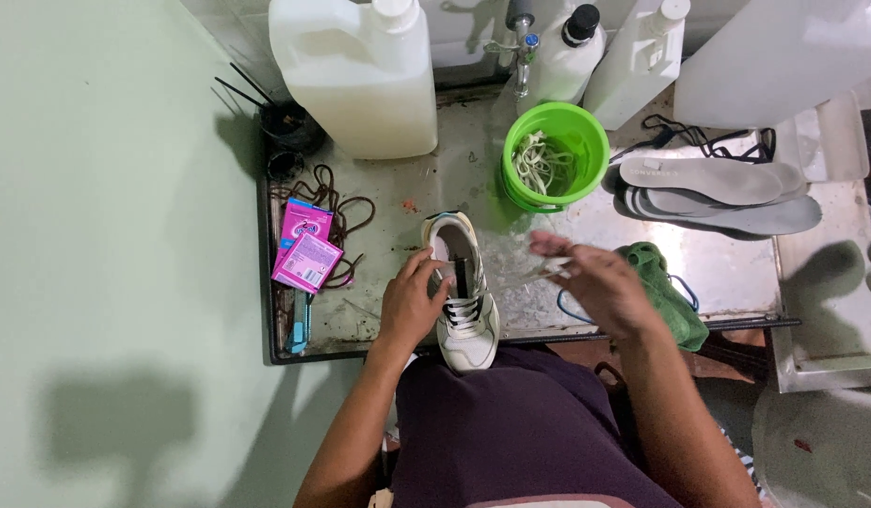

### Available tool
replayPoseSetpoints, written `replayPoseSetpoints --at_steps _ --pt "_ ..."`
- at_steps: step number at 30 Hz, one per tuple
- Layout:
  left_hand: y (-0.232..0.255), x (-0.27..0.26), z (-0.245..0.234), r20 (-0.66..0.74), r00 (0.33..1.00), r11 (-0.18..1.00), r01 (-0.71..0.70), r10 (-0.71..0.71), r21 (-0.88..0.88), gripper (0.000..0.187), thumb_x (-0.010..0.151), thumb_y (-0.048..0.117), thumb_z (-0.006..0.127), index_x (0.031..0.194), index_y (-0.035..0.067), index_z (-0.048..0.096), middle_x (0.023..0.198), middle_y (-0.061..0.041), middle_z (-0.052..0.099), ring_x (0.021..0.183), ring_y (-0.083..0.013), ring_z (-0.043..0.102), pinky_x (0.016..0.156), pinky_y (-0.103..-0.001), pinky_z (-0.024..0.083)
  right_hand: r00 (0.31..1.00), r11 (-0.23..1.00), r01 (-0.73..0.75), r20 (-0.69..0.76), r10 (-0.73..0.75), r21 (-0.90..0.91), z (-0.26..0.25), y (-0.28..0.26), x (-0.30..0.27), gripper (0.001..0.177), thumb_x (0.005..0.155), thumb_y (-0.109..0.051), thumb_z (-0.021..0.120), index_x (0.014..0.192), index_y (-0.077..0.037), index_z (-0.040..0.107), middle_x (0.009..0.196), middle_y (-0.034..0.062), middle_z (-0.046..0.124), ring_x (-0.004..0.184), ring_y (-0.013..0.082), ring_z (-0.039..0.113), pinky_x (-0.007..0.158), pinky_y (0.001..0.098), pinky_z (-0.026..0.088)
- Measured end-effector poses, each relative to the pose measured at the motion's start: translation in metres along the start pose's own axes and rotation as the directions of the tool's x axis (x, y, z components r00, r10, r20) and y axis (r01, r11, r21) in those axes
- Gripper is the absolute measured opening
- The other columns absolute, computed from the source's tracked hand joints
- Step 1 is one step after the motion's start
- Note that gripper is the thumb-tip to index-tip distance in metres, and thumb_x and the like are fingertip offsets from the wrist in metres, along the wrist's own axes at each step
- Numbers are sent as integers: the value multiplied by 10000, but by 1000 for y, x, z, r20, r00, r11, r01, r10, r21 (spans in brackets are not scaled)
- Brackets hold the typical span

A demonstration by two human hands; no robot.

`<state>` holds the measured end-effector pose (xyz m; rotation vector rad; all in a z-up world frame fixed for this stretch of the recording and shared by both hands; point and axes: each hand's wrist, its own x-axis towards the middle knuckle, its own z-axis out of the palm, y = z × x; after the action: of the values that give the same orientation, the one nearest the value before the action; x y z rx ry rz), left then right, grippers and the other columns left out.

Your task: The person removes the laces from a white sneaker, places them in a green bucket, and then uses a brush to scrub the shoe's upper and sole. The person handles the shoe and brush throughout the clip.

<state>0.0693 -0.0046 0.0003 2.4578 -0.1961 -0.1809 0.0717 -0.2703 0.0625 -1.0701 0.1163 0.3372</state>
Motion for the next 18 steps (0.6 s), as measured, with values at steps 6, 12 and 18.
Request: replayPoseSetpoints --at_steps 6,12,18 --pt "12 -24 33 -125 987 979 -77 102 189 161 890 298 657 941 145 666 985 -34 576 929 -276 638 716 -423 524 906 775 423 205 -371 -469 28 -47 14 128 897 -44 600 1013 -45 655 1380 203 503 1310 356 478 1103 542 335" --pt "9 -32 68 -219 971 995 -93 98 30 174 893 238 649 869 79 714 725 -116 669 644 -329 674 497 -406 515 913 320 408 390 -121 -855 67 -1 35 353 937 -177 572 1284 -124 605 1389 268 447 1256 469 474 1042 583 372" --pt "25 -41 48 -122 988 987 -108 94 -120 209 830 218 676 684 102 581 714 -40 509 685 -315 609 564 -393 473 979 212 18 60 196 -977 19 88 55 501 927 -456 526 1351 -189 547 1261 226 585 1157 450 577 946 599 459"
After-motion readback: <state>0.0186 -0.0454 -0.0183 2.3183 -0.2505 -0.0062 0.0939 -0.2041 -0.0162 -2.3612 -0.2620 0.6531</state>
